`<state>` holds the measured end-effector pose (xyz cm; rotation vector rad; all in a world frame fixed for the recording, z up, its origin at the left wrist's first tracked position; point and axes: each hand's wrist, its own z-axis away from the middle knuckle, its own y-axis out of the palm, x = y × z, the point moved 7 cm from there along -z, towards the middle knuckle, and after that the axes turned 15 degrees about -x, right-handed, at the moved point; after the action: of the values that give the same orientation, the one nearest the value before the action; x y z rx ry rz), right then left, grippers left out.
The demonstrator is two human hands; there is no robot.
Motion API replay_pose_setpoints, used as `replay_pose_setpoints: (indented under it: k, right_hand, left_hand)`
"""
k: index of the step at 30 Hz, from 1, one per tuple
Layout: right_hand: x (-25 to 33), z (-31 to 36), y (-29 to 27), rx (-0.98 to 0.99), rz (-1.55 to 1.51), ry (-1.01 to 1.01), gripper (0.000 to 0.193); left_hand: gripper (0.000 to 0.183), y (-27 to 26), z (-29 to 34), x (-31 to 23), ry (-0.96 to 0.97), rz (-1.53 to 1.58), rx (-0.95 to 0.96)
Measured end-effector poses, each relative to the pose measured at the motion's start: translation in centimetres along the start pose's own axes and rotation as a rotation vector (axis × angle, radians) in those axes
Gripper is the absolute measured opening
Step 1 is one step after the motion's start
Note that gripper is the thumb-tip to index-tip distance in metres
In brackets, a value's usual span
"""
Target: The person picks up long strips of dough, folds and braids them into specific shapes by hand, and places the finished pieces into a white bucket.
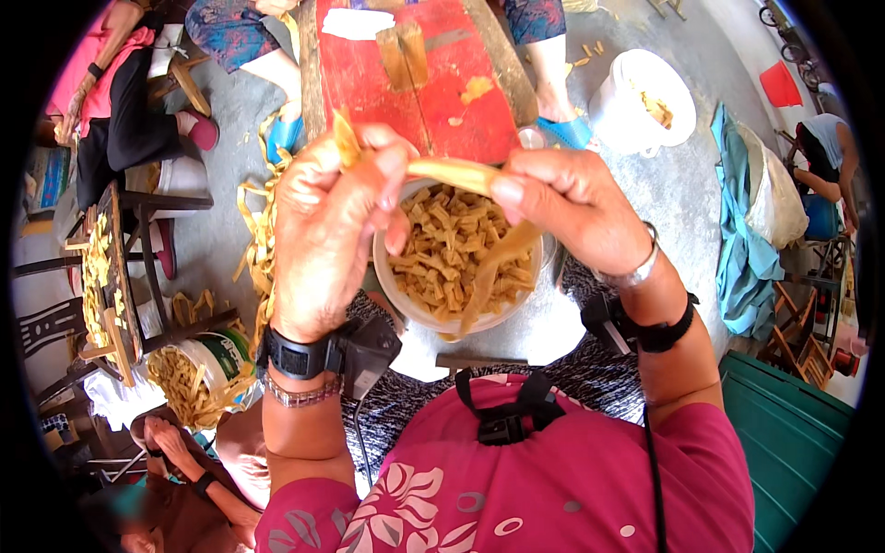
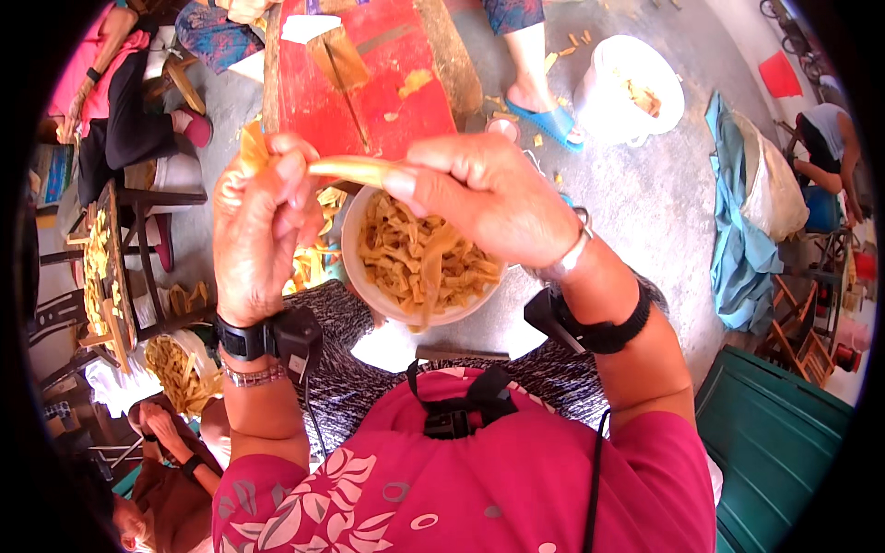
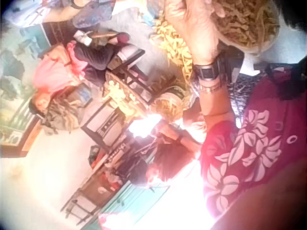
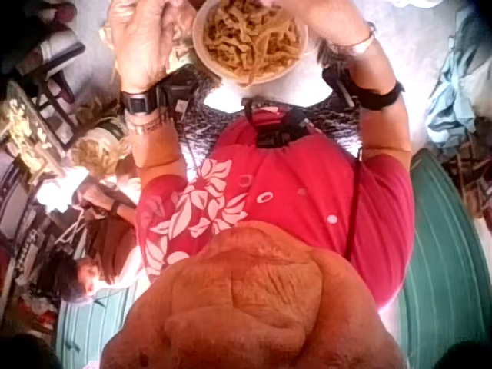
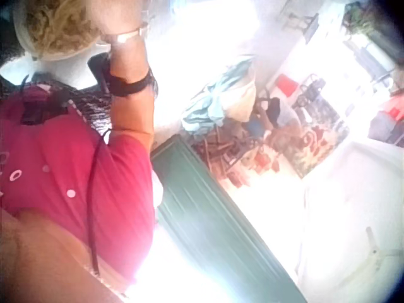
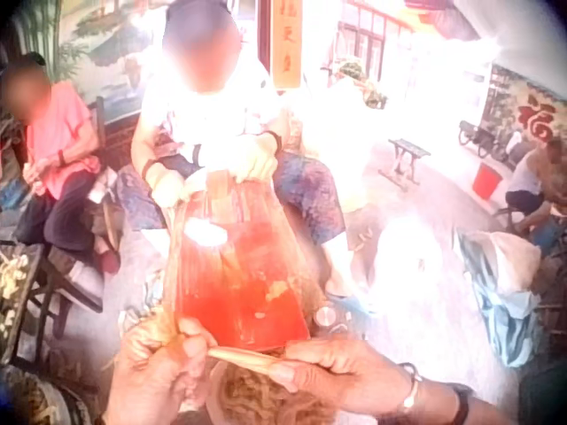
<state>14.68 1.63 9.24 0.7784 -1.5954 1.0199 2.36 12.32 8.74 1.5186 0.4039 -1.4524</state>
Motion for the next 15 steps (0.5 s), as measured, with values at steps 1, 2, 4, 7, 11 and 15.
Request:
replay_pose_setpoints:
  k: [1,2,4,7,11,15]
  right_hand:
    - [0.0,-0.7,-0.4,-0.031,0.048,-0.028,0.03]
    - [0.1,-1.4,-0.8,-0.062,0.096,-0.056,0.03]
    - [0.4,-2.5,-1.0,-0.108,0.183,-0.112,0.03]
    - [0.4,-4.0,-0.9,-0.196,0.203,-0.185,0.03]
    - [0.8,-5.4,-2.1,-0.285,0.369,-0.233,0.028]
    - [0.4,-6.3,-2.0,-0.34,0.541,-0.352,0.025]
  left_hand:
    - [0.011,0.2,-0.8,-0.5,0.031,-0.045,-0.01]
    - [0.011,0.4,-1.4,-1.0,0.049,-0.07,-0.025]
    - [0.01,0.4,-2.2,-1.6,0.076,-0.132,-0.064]
    - [0.013,0.2,-3.6,-1.9,0.105,-0.161,-0.087]
    - [0.015,0.6,-4.8,-1.6,0.135,-0.177,-0.119]
    - [0.011,0.0,-6.8,-0.6,0.226,-0.335,-0.18]
